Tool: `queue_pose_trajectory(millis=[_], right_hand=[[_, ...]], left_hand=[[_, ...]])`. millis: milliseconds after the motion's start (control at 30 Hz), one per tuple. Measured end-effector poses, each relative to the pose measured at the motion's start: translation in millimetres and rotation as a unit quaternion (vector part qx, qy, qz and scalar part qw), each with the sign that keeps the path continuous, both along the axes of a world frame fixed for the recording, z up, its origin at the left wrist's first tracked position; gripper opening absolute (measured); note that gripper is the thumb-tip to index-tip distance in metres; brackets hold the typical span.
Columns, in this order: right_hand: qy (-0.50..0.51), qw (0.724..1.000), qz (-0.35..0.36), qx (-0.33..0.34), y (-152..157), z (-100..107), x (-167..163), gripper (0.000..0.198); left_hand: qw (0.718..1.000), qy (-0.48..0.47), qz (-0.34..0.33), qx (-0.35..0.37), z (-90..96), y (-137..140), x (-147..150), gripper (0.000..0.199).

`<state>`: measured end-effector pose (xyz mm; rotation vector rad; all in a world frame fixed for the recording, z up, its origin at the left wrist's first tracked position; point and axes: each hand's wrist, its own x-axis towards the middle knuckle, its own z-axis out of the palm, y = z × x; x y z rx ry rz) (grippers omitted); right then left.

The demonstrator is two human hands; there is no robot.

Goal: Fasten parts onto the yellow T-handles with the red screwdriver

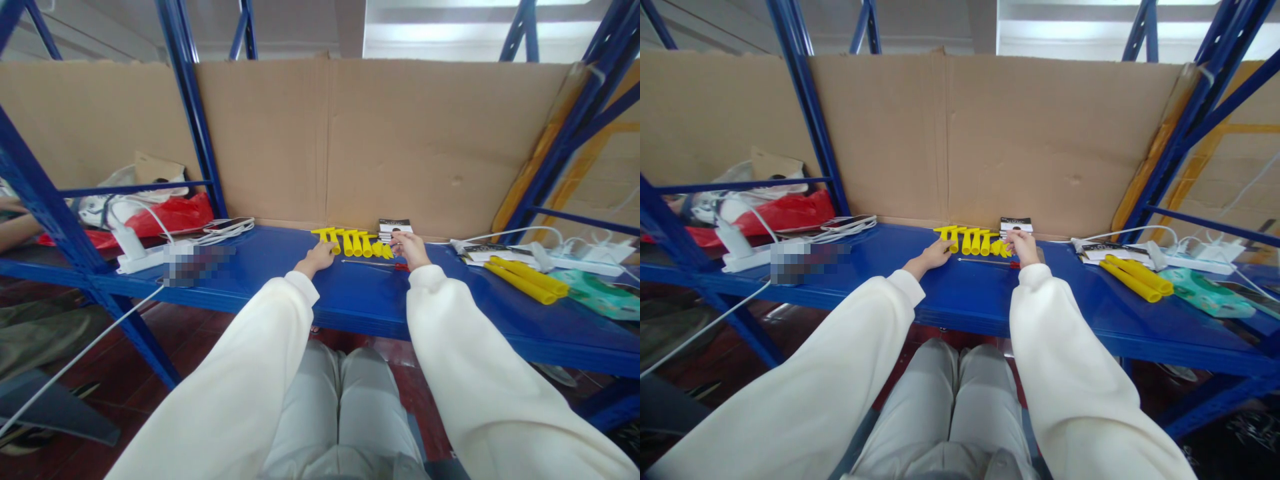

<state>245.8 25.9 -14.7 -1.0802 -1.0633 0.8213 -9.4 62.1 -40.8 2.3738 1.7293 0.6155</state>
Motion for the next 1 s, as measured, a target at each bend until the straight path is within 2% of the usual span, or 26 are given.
queue_pose_trajectory(millis=[100,233,433,600,733,833,933,1000], right_hand=[[-0.004,1.000,0.001,-0.002,0.8,-0.9,0.0,0.016],[-0.013,1.000,0.007,0.004,1.2,-2.1,-0.4,0.023],[-0.017,1.000,0.010,0.011,1.0,-1.4,-1.4,0.025],[-0.017,1.000,0.004,0.002,0.5,-0.7,-2.4,0.018],[-0.027,1.000,-0.009,-0.003,-0.3,-0.3,-5.4,0.012],[-0.016,0.997,-0.069,0.030,2.6,6.6,-1.4,0.007],[0.022,0.974,-0.211,0.079,7.4,18.7,20.1,0.011],[-0.002,0.948,-0.309,0.072,7.4,24.3,46.4,0.022]], left_hand=[[1.000,-0.001,-0.008,-0.003,0.4,0.1,-0.9,0.050],[1.000,0.001,-0.012,-0.009,2.2,-1.1,-1.2,0.049],[1.000,-0.002,0.008,-0.001,3.8,-4.5,1.7,0.042],[0.999,0.027,0.006,0.037,2.1,-7.9,3.5,0.038],[0.996,0.047,-0.007,0.075,-1.1,-11.8,4.6,0.044],[0.992,0.021,-0.024,0.119,-2.2,-13.0,5.6,0.051],[0.984,-0.039,-0.041,0.170,-1.5,-9.8,5.8,0.054],[0.977,-0.086,-0.032,0.192,-0.6,-5.3,5.2,0.051]])
